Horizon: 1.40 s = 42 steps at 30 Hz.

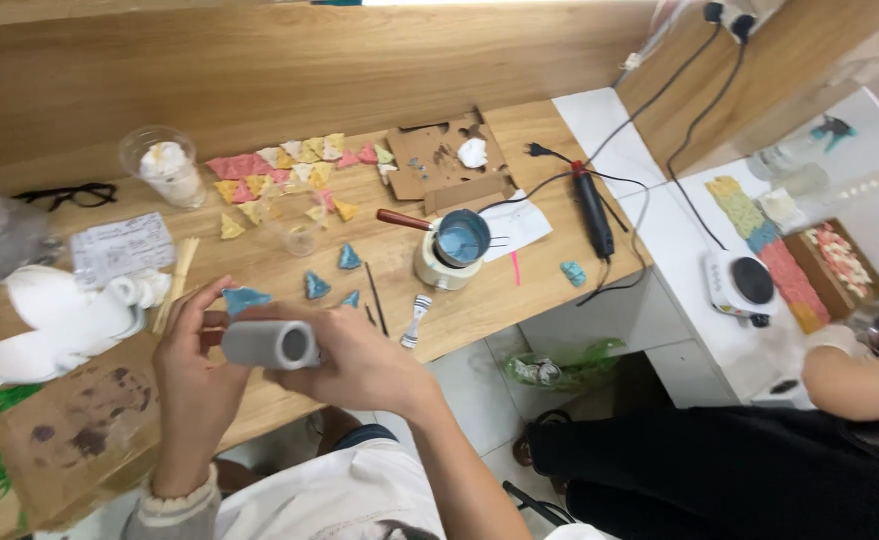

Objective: The recorder is cleaning and smoothing small triangular wax figurines using a plastic tube as a jig or tool at a workbench.

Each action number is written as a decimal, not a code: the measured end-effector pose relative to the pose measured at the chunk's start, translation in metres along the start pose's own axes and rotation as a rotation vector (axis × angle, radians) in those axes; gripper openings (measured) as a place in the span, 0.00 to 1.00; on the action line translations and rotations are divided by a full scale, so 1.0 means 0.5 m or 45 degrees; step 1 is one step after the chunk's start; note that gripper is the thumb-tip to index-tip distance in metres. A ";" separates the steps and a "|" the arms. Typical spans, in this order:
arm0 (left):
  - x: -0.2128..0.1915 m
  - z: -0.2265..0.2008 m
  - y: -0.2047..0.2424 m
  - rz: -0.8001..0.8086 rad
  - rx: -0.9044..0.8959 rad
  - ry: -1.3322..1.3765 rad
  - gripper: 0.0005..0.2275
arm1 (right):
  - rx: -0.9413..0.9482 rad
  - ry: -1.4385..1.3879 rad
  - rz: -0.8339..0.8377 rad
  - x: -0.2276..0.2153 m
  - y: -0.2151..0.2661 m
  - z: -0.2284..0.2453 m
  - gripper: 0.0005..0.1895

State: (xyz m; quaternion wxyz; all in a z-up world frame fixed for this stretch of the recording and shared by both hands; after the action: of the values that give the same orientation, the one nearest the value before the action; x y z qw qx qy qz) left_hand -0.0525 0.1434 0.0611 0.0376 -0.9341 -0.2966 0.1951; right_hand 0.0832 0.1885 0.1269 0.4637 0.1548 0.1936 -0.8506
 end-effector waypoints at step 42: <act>-0.074 -0.043 0.067 -0.045 0.072 0.025 0.27 | -0.120 0.220 -0.076 0.027 0.016 0.058 0.25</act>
State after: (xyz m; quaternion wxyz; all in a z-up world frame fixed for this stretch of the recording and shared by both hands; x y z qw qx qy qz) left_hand -0.0536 0.0961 0.0874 0.0701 -0.9292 -0.3070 0.1936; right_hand 0.0806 0.1608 0.1449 0.4265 0.1998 0.2771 -0.8375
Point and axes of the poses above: each hand's wrist, its own y-axis away from the middle knuckle, its own x-axis out of the palm, z = x × y, the point moved 10 cm from there along -y, towards the middle knuckle, and after that the axes turned 5 degrees about -x, right-handed, at the moved point
